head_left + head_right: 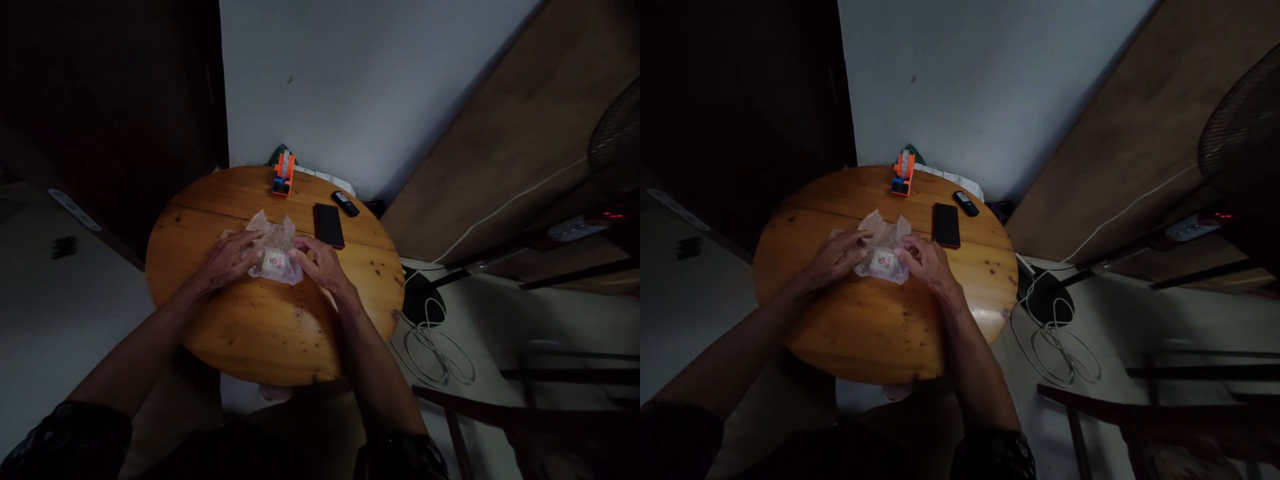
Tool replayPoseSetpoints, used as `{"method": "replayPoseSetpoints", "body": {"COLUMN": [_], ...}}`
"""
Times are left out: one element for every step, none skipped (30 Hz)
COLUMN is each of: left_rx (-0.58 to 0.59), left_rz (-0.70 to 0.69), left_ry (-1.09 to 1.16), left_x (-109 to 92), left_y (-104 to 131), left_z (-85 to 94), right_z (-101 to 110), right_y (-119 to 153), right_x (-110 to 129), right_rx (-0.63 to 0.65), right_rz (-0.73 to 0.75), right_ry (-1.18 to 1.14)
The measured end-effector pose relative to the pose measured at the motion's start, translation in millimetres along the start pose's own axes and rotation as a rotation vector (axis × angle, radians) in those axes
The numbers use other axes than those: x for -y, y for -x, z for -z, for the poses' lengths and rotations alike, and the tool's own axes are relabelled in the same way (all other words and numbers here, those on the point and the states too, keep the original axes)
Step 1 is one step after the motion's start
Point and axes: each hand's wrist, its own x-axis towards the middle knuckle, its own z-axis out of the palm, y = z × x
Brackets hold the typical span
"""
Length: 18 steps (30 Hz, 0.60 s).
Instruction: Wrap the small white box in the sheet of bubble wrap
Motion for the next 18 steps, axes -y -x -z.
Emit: {"method": "replayPoseSetpoints", "body": {"left_rx": [0.011,0.026,0.042,0.060,0.076,0.092,0.106,0.117,0.127,0.138,0.152,0.169,0.190,0.214,0.235,0.253,0.270,0.282], "left_rz": [0.026,0.049,0.069,0.087,0.103,0.118,0.130,0.139,0.141,0.132,0.110,0.071,0.015,-0.054,-0.128,-0.200,-0.263,-0.313], "left_ry": [-0.040,-0.080,-0.120,-0.156,-0.185,-0.203,-0.210,-0.210,-0.208,-0.208,-0.213,-0.225,-0.239,-0.255,-0.272,-0.290,-0.310,-0.330], "left_x": [2,4,6,6,6,6,5,3,2,0,-2,-5,-7,-10,-14,-18,-22,-28], "left_y": [-1,-2,-4,-5,-7,-8,-9,-10,-11,-11,-11,-10,-9,-7,-4,-1,3,8], "left_z": [0.8,1.7,2.7,3.7,4.5,5.2,5.8,6.3,6.9,7.9,9.4,11.6,14.5,18.1,22.2,26.5,30.7,34.4], "right_z": [1,2,4,4,5,5,5,5,5,5,5,5,5,6,7,8,9,10], "right_y": [0,0,0,-1,-1,-2,-3,-3,-4,-5,-5,-6,-6,-5,-4,-3,-2,0], "right_x": [-1,-3,-5,-7,-10,-13,-15,-17,-18,-18,-18,-16,-14,-11,-7,-3,2,7], "right_rx": [0.031,0.047,0.051,0.045,0.041,0.041,0.046,0.054,0.063,0.073,0.086,0.100,0.111,0.121,0.130,0.145,0.166,0.197], "right_rz": [-0.022,-0.052,-0.086,-0.121,-0.150,-0.172,-0.186,-0.195,-0.205,-0.218,-0.232,-0.242,-0.240,-0.218,-0.176,-0.118,-0.057,-0.003], "right_ry": [0.039,0.076,0.110,0.137,0.157,0.170,0.176,0.176,0.173,0.172,0.178,0.193,0.218,0.251,0.291,0.333,0.376,0.416]}}
